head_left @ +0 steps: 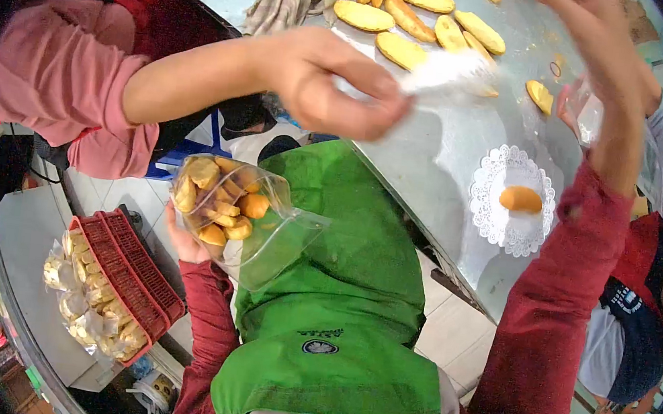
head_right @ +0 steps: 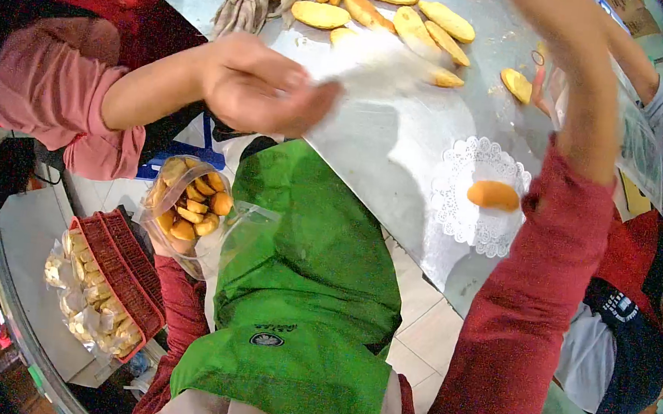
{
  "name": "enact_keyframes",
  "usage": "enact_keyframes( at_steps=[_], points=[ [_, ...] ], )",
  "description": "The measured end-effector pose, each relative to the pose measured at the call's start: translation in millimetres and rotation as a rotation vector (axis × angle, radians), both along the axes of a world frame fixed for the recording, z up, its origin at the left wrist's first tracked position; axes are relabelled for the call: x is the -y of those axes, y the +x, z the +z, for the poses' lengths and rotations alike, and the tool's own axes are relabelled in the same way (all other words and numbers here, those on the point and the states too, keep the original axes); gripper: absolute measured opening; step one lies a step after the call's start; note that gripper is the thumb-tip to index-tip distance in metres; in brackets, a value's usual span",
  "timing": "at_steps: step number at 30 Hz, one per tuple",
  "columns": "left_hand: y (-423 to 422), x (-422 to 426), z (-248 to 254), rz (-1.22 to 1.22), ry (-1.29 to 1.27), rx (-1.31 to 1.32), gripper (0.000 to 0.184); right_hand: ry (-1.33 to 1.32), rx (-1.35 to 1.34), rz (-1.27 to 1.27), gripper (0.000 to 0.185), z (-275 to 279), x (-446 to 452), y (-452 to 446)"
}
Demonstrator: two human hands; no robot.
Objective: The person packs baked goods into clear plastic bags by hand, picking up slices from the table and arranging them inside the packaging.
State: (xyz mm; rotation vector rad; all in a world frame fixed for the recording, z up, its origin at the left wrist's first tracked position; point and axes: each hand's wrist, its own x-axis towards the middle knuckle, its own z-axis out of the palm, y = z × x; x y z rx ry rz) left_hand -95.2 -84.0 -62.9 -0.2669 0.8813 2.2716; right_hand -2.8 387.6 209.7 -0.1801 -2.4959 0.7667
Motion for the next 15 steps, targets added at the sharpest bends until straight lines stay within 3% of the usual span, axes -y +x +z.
enact_keyframes(
  at_steps=[3,4,6,8,10,14,15],
  points=[
    [2,-12,7,0.011,-0.136,-0.051,0.051,-0.038,-0.055,-0.014,0.026,11,13,31],
    [11,-42,38,0.095,-0.217,-0.038,0.044,-0.069,-0.01,0.012,0.026,8,10,34],
    [14,-49,48,0.121,-0.23,-0.043,0.044,-0.13,0.084,0.06,0.026,1,4,39],
    [10,-36,30,0.036,-0.147,-0.083,0.053,-0.109,0.089,0.071,0.03,-52,-16,24],
    [10,-33,28,-0.009,-0.118,-0.125,0.057,0.159,0.183,0.101,0.028,-72,-9,0],
    [16,-37,41,0.037,-0.071,-0.182,0.055,0.235,0.307,-0.018,0.029,-122,-4,-53],
    [15,-36,40,0.084,0.004,-0.052,0.055,0.275,0.347,-0.067,0.029,-128,-2,-62]
  ],
)
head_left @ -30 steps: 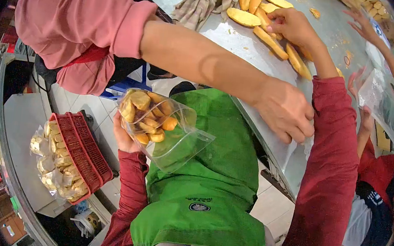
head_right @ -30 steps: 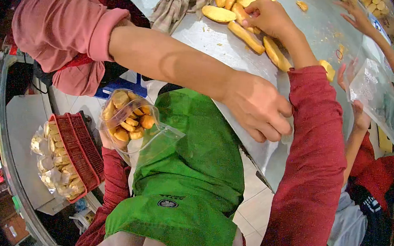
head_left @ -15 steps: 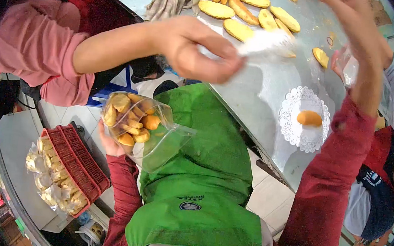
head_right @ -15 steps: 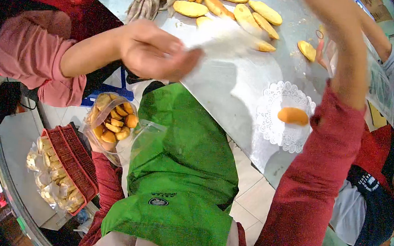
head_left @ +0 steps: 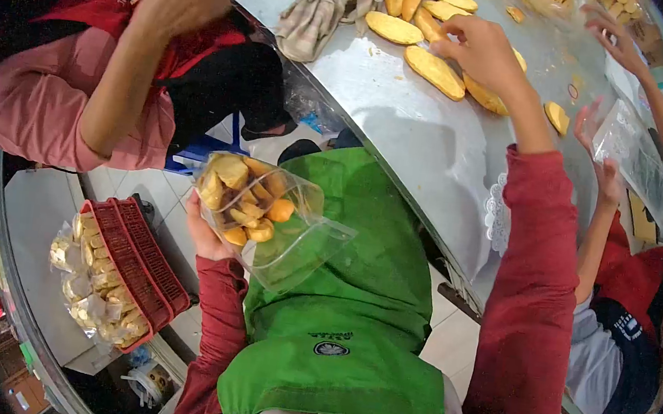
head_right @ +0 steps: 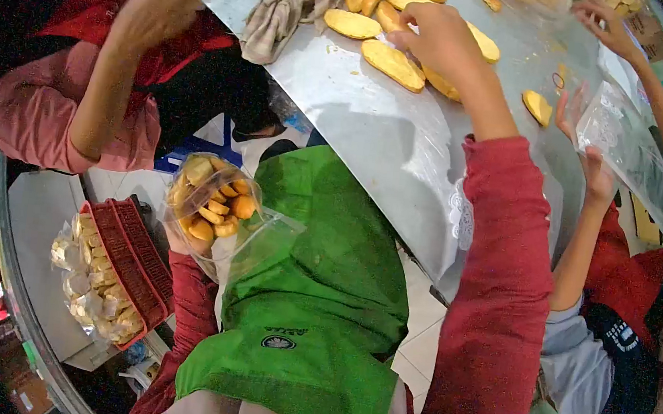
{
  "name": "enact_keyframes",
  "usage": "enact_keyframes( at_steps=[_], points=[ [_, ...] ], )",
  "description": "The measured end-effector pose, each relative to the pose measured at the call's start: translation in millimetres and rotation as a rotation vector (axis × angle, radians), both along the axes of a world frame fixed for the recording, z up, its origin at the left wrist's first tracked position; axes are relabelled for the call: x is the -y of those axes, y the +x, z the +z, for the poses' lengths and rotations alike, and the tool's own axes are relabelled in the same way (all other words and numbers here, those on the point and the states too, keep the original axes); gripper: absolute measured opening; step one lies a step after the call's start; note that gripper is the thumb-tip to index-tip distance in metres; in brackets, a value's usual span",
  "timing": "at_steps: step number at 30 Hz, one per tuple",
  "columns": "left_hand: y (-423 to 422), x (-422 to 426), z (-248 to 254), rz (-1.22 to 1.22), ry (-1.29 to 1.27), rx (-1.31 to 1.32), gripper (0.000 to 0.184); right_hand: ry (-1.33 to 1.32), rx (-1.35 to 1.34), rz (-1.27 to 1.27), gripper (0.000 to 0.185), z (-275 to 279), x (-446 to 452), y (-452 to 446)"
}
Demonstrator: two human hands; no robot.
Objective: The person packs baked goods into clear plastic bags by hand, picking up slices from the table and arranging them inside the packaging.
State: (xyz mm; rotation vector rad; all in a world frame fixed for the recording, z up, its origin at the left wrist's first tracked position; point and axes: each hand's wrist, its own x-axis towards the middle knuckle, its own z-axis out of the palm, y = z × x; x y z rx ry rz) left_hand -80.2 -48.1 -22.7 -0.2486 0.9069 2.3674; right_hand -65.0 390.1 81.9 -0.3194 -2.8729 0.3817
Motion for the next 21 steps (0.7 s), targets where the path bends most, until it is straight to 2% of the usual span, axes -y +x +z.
enact_keyframes(
  at_steps=[1,3,6,9,10,13,16,19,21],
  points=[
    [0,0,2,0.045,0.082,0.128,0.055,-0.013,0.011,-0.005,0.031,-7,-3,-8],
    [8,-3,11,0.049,-0.255,-0.179,0.053,-0.037,0.042,-0.014,0.036,-17,-10,-18],
    [8,6,3,0.064,-0.137,-0.167,0.051,-0.163,-0.057,-0.078,0.039,-17,-13,-15],
    [6,11,-5,0.06,0.002,-0.123,0.049,-0.808,-0.072,-0.235,0.039,5,-8,1],
    [5,13,-7,0.068,-0.052,-0.13,0.049,-1.062,-0.136,-0.172,0.041,8,-10,6],
    [1,15,-15,0.094,-0.096,-0.106,0.049,-1.525,-0.129,0.038,0.046,9,-19,19],
    [3,4,-3,0.091,-0.112,-0.125,0.05,-1.722,-0.202,0.114,0.052,7,-15,29],
    [10,-8,14,0.057,-0.132,-0.236,0.05,-1.672,-0.089,0.301,0.061,21,1,40],
    [9,-10,12,0.097,-0.057,-0.147,0.049,-1.555,-0.113,0.159,0.058,31,20,49]
  ],
)
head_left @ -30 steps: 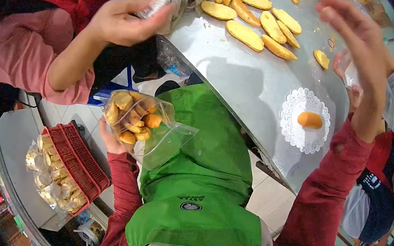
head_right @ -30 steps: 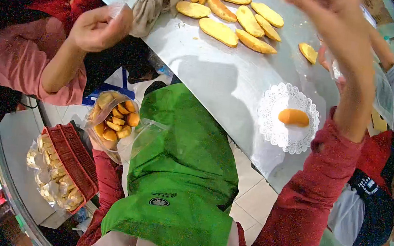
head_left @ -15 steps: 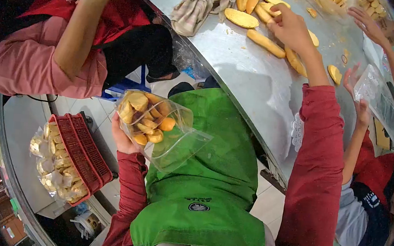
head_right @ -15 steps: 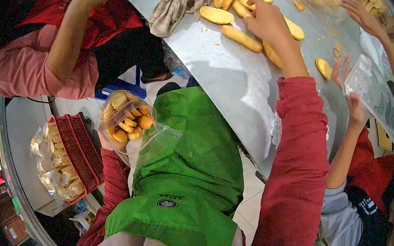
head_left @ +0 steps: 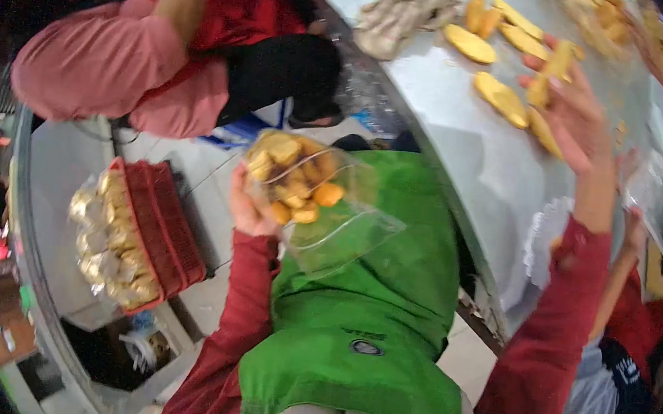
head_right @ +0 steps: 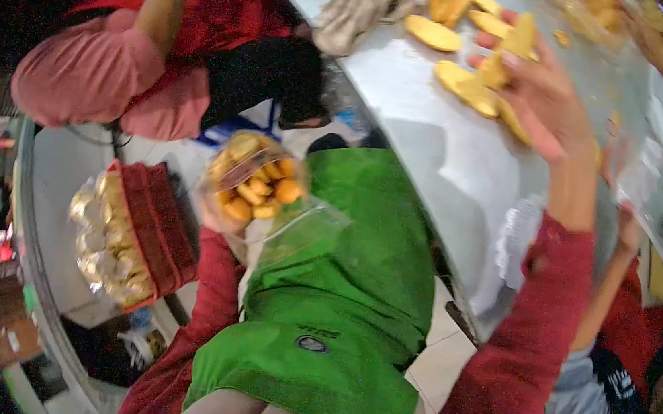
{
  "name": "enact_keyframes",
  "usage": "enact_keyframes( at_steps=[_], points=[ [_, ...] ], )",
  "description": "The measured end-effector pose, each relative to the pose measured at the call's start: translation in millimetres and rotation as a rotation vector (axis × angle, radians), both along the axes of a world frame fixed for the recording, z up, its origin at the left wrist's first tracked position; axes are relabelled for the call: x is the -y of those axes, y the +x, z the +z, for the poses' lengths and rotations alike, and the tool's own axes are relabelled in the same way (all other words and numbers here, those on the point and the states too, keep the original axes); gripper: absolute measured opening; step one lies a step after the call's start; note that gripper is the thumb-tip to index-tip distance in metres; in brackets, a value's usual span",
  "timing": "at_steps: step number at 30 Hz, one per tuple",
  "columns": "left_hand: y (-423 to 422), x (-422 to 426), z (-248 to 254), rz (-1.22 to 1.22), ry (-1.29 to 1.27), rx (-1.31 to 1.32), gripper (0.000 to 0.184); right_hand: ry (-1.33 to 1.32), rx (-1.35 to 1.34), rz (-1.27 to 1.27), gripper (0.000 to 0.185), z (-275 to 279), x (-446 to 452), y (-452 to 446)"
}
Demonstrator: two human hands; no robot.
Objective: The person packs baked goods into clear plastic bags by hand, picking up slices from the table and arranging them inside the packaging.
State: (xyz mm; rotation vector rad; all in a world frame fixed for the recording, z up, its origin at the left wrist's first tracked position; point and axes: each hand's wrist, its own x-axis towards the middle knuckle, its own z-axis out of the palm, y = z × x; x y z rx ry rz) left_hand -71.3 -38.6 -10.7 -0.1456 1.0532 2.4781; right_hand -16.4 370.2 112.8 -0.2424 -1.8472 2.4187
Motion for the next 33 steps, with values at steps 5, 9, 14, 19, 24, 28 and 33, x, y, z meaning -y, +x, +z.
enact_keyframes(
  at_steps=[5,9,14,19,24,28,33],
  points=[
    [-13,14,-29,0.12,0.029,0.154,0.047,0.234,-0.032,-0.136,0.036,23,58,38],
    [-6,10,-12,-0.002,-0.143,-0.053,0.048,0.515,-0.107,-0.144,0.023,43,116,65],
    [-11,7,-17,0.038,0.115,0.294,0.051,0.726,-0.187,0.05,0.026,30,164,72],
    [-4,-11,-14,0.069,0.078,0.259,0.051,0.844,-0.214,0.127,0.031,-1,191,71],
    [1,-17,-15,0.066,0.087,0.298,0.049,0.758,-0.152,0.155,0.037,-13,198,63],
    [5,-28,-9,0.119,0.045,0.323,0.052,0.71,-0.163,0.186,0.04,-32,197,51],
    [9,-33,-3,0.104,0.037,0.302,0.049,0.787,-0.242,0.107,0.034,-40,204,44]
  ],
)
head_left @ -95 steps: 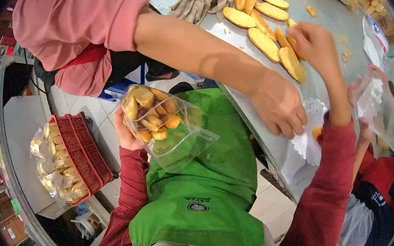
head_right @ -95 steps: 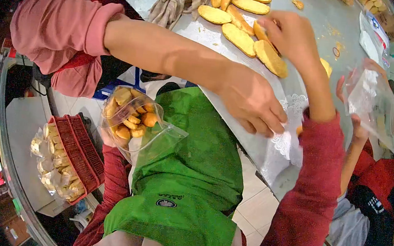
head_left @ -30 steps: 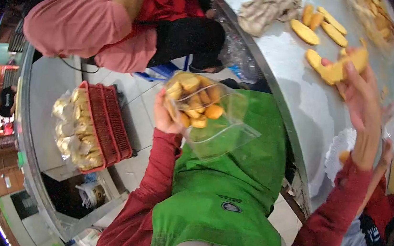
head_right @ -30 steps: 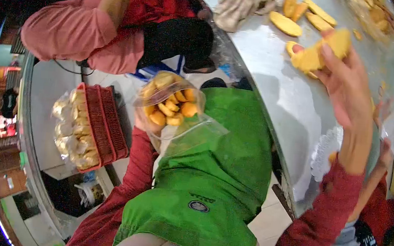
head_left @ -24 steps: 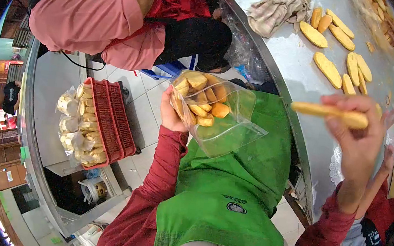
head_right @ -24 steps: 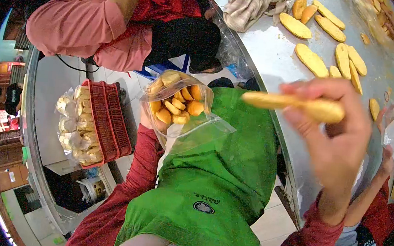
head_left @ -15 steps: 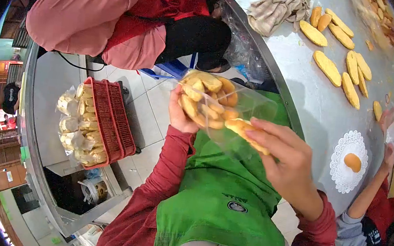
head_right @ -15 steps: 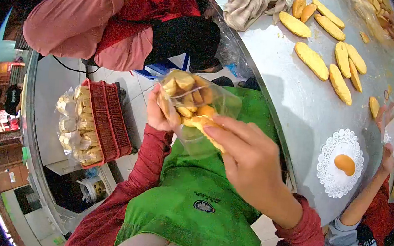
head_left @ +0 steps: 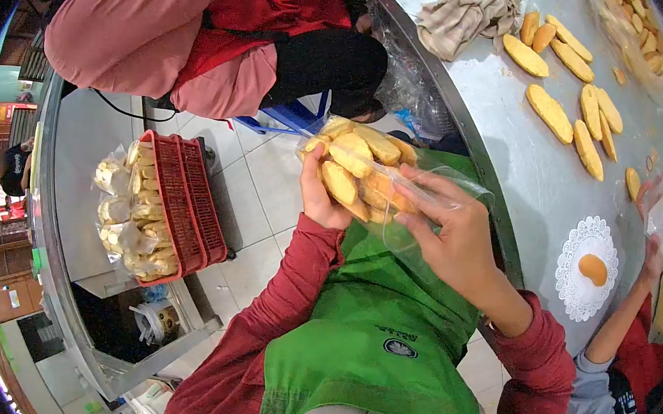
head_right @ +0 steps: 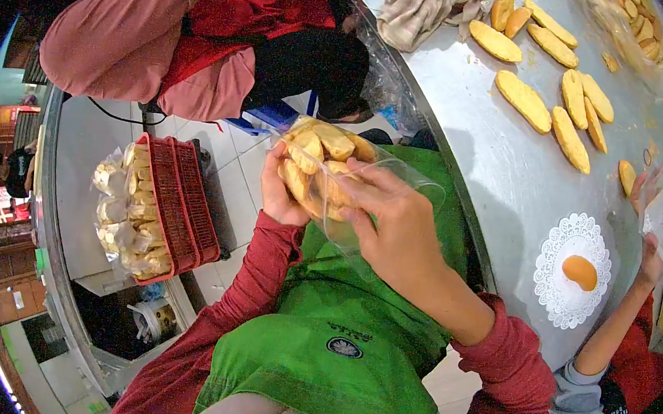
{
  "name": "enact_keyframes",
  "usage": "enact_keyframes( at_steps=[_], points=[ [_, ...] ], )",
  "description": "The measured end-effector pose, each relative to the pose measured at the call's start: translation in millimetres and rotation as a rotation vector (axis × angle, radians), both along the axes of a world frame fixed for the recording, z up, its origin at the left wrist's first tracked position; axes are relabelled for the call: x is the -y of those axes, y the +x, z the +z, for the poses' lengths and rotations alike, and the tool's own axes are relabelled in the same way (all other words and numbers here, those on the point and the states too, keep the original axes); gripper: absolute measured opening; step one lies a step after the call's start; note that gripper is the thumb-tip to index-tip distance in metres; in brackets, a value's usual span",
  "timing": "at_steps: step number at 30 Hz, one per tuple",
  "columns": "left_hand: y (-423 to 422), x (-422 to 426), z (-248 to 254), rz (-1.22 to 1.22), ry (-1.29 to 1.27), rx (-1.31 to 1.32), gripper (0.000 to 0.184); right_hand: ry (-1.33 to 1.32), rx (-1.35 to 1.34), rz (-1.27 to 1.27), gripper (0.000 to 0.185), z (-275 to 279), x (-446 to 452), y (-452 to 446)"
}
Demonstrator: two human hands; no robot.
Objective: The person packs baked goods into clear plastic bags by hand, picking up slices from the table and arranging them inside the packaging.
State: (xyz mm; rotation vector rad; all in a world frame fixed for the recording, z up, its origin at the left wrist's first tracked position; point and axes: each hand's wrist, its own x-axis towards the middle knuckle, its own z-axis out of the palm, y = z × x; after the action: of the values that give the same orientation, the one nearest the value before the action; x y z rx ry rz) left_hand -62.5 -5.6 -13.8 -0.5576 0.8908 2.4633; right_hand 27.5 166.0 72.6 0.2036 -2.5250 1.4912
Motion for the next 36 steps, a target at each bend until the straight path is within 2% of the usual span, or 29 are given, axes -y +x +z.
enact_keyframes(
  at_steps=[4,7,13,16,19,22,25,28,31,36],
  points=[
    [2,-2,0,0.002,0.009,0.016,0.05,-0.085,0.088,0.009,0.033,-2,4,-2],
    [3,-5,-2,0.012,0.009,0.001,0.05,0.075,0.022,0.083,0.034,-7,4,-3],
    [8,-9,-5,-0.017,0.035,0.009,0.049,0.219,-0.168,0.2,0.033,-34,5,-7],
    [11,-11,-1,-0.041,0.056,0.032,0.049,0.283,-0.151,0.229,0.032,-35,7,-6],
    [11,-10,-2,-0.023,0.067,0.015,0.047,0.231,-0.147,0.171,0.034,-27,5,-3],
    [9,-12,2,-0.013,0.079,0.008,0.047,0.338,-0.276,0.161,0.034,-33,2,-3],
    [10,-15,4,-0.05,0.112,0.02,0.047,0.378,-0.118,0.238,0.035,-35,5,-1],
    [11,-14,4,-0.038,0.102,0.03,0.047,0.424,-0.196,0.22,0.035,-40,7,0],
    [11,-14,4,-0.012,0.094,0.009,0.047,0.482,-0.172,0.149,0.035,-26,9,6],
    [11,-13,-2,-0.021,0.101,-0.013,0.046,0.49,-0.097,0.174,0.035,-33,13,5]
  ],
)
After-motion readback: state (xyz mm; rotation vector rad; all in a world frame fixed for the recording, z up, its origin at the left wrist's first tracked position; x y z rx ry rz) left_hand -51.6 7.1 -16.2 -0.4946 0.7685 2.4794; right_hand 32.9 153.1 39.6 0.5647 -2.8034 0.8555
